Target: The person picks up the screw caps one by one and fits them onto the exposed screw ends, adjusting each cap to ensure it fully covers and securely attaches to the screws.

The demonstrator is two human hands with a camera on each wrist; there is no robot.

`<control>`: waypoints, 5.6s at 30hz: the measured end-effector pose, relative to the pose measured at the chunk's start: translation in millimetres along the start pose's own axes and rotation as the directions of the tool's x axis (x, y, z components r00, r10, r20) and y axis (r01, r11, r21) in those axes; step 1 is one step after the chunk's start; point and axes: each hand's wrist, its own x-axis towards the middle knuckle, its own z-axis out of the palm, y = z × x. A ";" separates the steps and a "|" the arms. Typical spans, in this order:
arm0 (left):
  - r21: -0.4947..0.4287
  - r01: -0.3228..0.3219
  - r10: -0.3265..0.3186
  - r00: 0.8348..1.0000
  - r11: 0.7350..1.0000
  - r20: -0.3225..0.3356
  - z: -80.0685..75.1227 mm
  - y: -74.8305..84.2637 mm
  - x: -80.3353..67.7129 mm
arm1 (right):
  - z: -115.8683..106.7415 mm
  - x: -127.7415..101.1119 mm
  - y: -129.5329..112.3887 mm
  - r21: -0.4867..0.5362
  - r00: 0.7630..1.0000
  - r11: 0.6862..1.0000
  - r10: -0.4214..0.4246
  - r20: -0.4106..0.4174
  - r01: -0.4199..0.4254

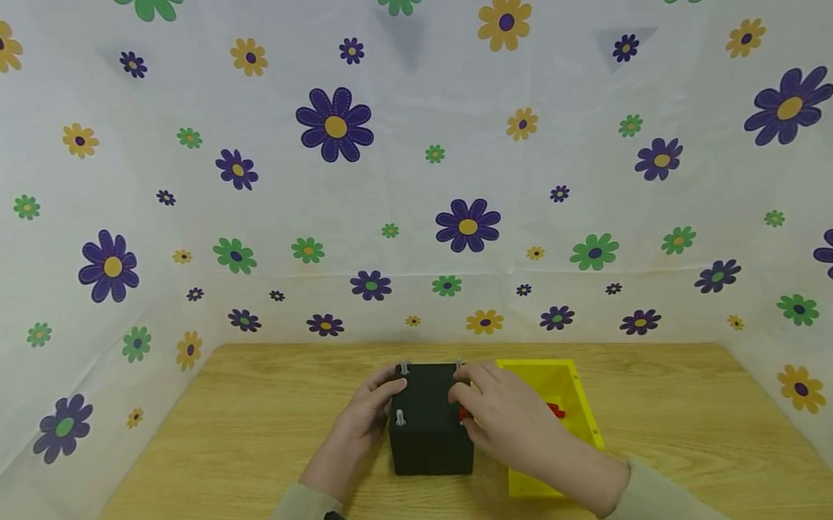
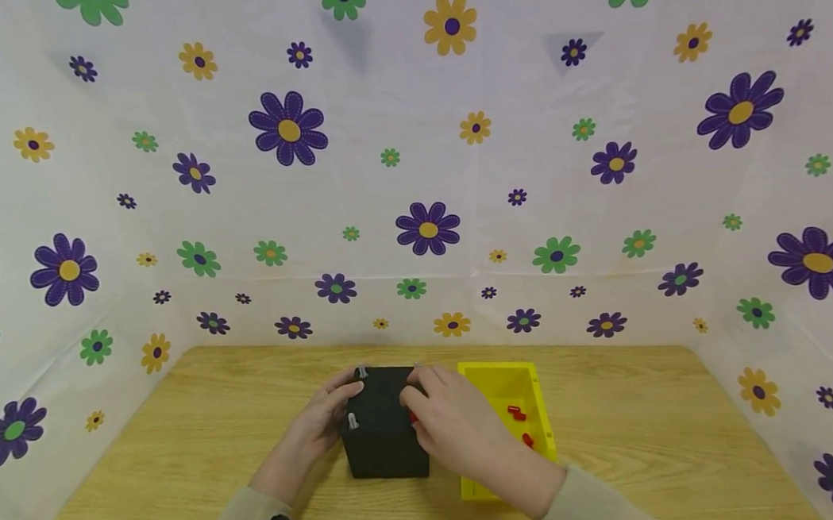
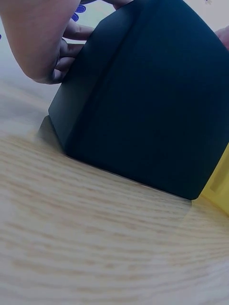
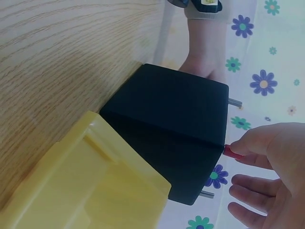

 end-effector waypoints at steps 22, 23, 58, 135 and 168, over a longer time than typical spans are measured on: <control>-0.001 0.009 -0.009 1.000 1.000 0.012 -2.8 1.0 -0.5 | -8.3 -7.3 -0.2 0.012 0.998 1.000 0.003 -0.057 -0.003; 0.000 0.009 -0.009 1.000 1.000 0.012 -2.6 1.0 -0.7 | -8.1 -7.8 -0.3 0.013 0.998 1.000 0.001 -0.061 -0.001; 0.001 0.019 -0.019 1.000 1.000 -0.009 1.4 0.6 -0.1 | -9.7 -16.9 3.7 -0.037 1.000 0.999 0.019 0.009 -0.019; 0.012 0.021 -0.021 1.000 1.000 -0.017 2.1 0.2 -0.8 | -4.8 -47.7 35.7 -0.167 0.991 0.980 0.119 0.056 -0.108; 0.003 0.033 -0.033 0.999 0.999 -0.032 1.8 -0.1 -1.3 | 5.1 -57.7 46.8 -0.175 0.973 0.966 0.208 0.100 -0.189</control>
